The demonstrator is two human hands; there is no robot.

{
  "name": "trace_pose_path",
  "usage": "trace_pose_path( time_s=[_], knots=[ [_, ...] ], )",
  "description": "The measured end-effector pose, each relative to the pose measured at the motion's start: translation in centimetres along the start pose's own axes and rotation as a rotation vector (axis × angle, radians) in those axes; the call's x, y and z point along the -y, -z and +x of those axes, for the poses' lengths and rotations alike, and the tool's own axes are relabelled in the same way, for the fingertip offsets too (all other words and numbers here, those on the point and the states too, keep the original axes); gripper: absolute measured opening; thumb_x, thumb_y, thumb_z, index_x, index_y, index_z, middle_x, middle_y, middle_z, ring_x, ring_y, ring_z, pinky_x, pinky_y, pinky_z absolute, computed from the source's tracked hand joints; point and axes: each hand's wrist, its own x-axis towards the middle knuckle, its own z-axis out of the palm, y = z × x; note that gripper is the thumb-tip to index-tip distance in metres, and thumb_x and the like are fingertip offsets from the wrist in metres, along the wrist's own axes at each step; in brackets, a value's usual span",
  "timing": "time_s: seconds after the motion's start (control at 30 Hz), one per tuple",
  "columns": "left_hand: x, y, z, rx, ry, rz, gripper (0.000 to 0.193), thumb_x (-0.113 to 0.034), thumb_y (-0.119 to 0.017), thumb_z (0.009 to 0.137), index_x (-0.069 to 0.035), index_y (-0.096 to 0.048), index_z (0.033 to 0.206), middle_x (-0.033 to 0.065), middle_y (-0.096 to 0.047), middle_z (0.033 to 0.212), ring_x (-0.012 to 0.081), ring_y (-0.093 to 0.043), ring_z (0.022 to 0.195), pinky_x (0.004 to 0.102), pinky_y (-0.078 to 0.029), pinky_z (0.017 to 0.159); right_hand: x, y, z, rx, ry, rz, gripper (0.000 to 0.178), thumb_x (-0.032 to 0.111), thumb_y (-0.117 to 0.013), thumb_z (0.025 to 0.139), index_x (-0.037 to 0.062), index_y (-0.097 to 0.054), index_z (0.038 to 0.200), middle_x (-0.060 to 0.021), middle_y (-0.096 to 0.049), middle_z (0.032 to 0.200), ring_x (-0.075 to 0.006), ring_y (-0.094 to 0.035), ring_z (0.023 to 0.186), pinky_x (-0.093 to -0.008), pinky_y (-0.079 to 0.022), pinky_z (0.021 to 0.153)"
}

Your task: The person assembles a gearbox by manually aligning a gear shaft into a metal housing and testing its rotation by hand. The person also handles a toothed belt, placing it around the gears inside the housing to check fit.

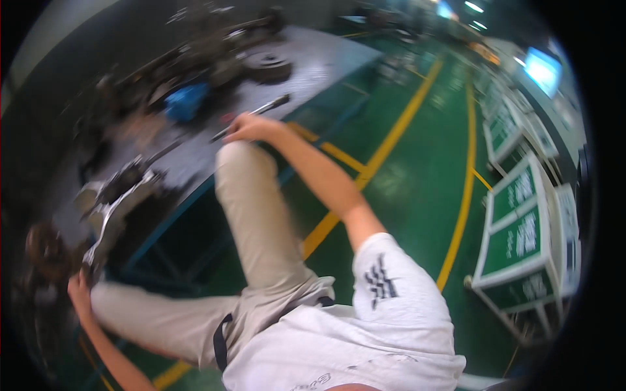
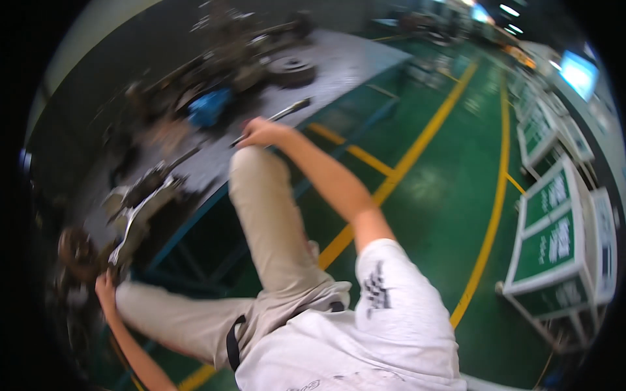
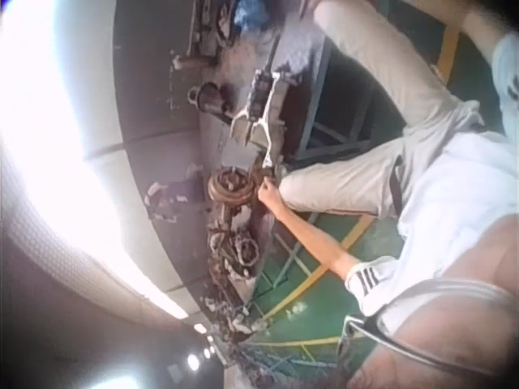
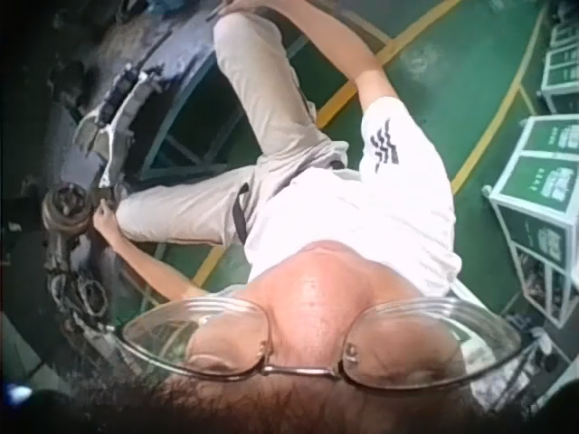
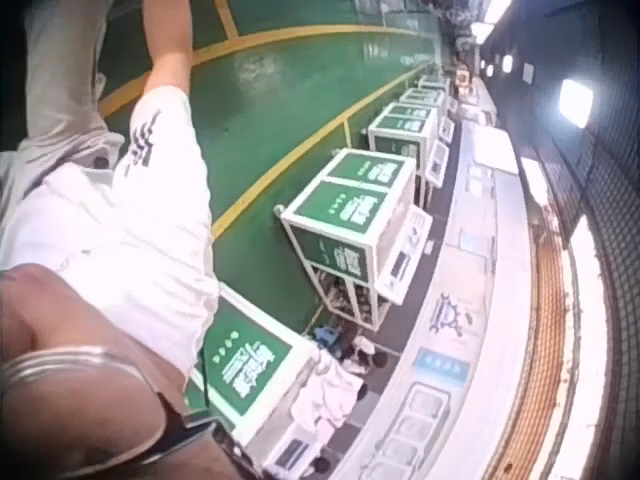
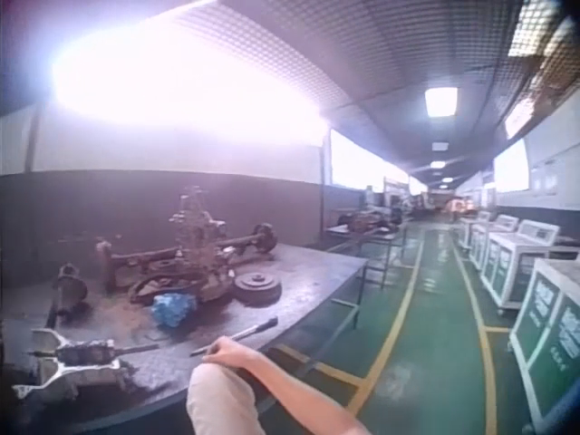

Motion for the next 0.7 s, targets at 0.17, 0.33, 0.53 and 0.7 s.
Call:
trace_pose_path(
  time_s=[0.17, 0.33, 0.53, 0.7],
  knots=[
    [2.5, -0.2, 0.9, 0.120, 0.080, 0.087, 0.035, -0.022, -0.071, 0.106, 0.013, -0.076, 0.104, 0.0258, -0.078, 0.093, 0.0321, -0.075, 0.082, 0.0426, -0.057, 0.078, 2.3, -0.9, -0.3, -0.044, -0.075, -0.091, 0.038, 0.034, -0.083, 0.099, -0.0007, -0.084, 0.115, -0.0211, -0.080, 0.116, -0.0337, -0.075, 0.106, -0.0419, -0.060, 0.099],
    [2.1, 0.3, 1.5, 0.181, 0.071, 0.126, 0.038, -0.024, -0.066, 0.109, 0.011, -0.075, 0.097, 0.0208, -0.076, 0.082, 0.0299, -0.071, 0.072, 0.0431, -0.053, 0.072, 4.0, -0.1, -1.4, -0.008, -0.107, -0.298, 0.038, 0.032, -0.077, 0.104, 0.0004, -0.081, 0.125, -0.0230, -0.078, 0.126, -0.0397, -0.073, 0.115, -0.0468, -0.056, 0.107],
    [4.0, -0.6, 1.7, 0.036, -0.073, 0.169, 0.037, -0.026, -0.058, 0.115, 0.006, -0.074, 0.107, 0.0211, -0.077, 0.090, 0.0305, -0.072, 0.077, 0.0437, -0.055, 0.075, 3.5, -0.3, -1.9, -0.025, -0.119, -0.327, 0.043, 0.037, -0.074, 0.106, 0.0012, -0.080, 0.128, -0.0224, -0.077, 0.129, -0.0397, -0.072, 0.120, -0.0505, -0.054, 0.110],
    [4.8, -1.8, 1.3, -0.119, 0.283, 0.741, 0.033, -0.026, -0.060, 0.114, 0.002, -0.073, 0.128, 0.0199, -0.079, 0.098, 0.0315, -0.079, 0.097, 0.0446, -0.062, 0.083, 2.9, 0.1, -1.2, 0.000, -0.126, -0.087, 0.056, 0.048, -0.084, 0.097, 0.0027, -0.082, 0.129, -0.0203, -0.078, 0.130, -0.0357, -0.073, 0.119, -0.0433, -0.057, 0.109]
  ],
)
